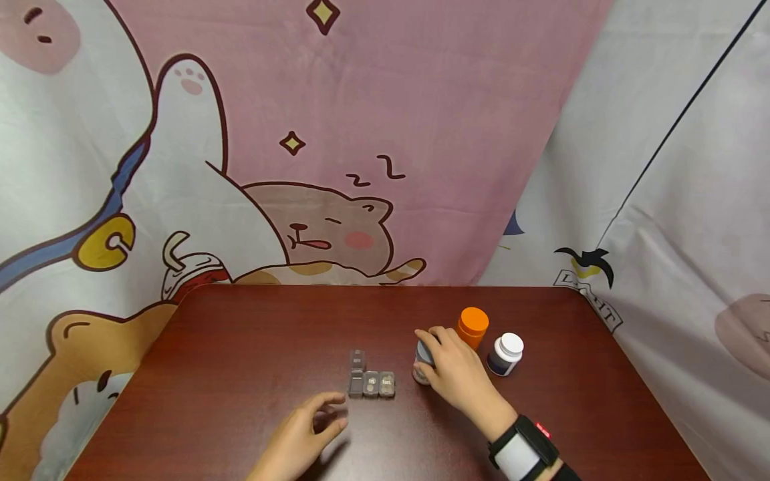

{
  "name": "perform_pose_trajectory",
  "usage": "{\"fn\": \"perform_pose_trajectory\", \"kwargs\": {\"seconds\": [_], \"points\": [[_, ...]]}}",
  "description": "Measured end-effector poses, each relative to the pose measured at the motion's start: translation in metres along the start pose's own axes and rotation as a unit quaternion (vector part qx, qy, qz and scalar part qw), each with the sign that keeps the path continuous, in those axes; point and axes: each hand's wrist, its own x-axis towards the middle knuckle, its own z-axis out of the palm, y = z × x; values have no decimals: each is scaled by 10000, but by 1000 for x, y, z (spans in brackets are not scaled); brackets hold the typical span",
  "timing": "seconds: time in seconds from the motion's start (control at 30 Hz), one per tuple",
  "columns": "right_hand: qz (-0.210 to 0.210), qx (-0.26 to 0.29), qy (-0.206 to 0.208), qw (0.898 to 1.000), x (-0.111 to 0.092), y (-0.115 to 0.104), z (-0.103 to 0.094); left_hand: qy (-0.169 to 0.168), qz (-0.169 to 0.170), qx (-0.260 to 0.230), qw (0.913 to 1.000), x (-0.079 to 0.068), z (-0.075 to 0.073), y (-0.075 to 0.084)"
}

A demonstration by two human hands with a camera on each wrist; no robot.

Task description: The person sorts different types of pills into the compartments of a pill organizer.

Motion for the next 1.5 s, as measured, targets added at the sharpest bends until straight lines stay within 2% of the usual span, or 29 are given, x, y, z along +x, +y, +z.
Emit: {"fn": "perform_pose_trajectory", "kwargs": {"seconds": [0.2, 0.33, 0.5, 0.6, 0.8, 0.9, 1.0, 1.07, 1.13, 1.23, 1.37, 1.5], "points": [[-360, 223, 383, 9984, -31, -21, -9, -272, 233, -76, 9993, -1, 10, 9], [-618, 402, 590, 9955, -42, -39, -11, -627, 257, -226, 9974, 0, 19, 14], [-767, 667, 520, 9935, -46, -64, -9, -1033, 612, -927, 9884, 3, 33, 13], [-856, 805, 435, 9921, -47, -77, -3, -1160, 620, -1325, 9824, 4, 39, 12], [-923, 996, 228, 9905, -47, -94, 4, -1196, 350, -1714, 9773, 0, 44, 15], [-911, 1044, 311, 9899, -48, -97, 7, -1085, 307, -1664, 9796, -1, 44, 16], [-638, 1300, 173, 9893, -50, -97, 8, -1008, 336, -1577, 9818, 0, 43, 16], [-373, 1585, -78, 9866, -52, -96, 9, -995, 368, -1594, 9815, 1, 43, 16], [-128, 1946, -312, 9803, -54, -93, 11, -1019, 395, -1617, 9808, 1, 42, 15], [169, 2563, -489, 9652, -57, -89, 14, -1031, 411, -1622, 9805, 2, 41, 14], [378, 3371, -296, 9403, -60, -85, 21, -889, 457, -1358, 9857, 3, 41, 12], [403, 3923, -24, 9189, -61, -82, 28, -699, 544, -1043, 9906, 4, 42, 10]]}}
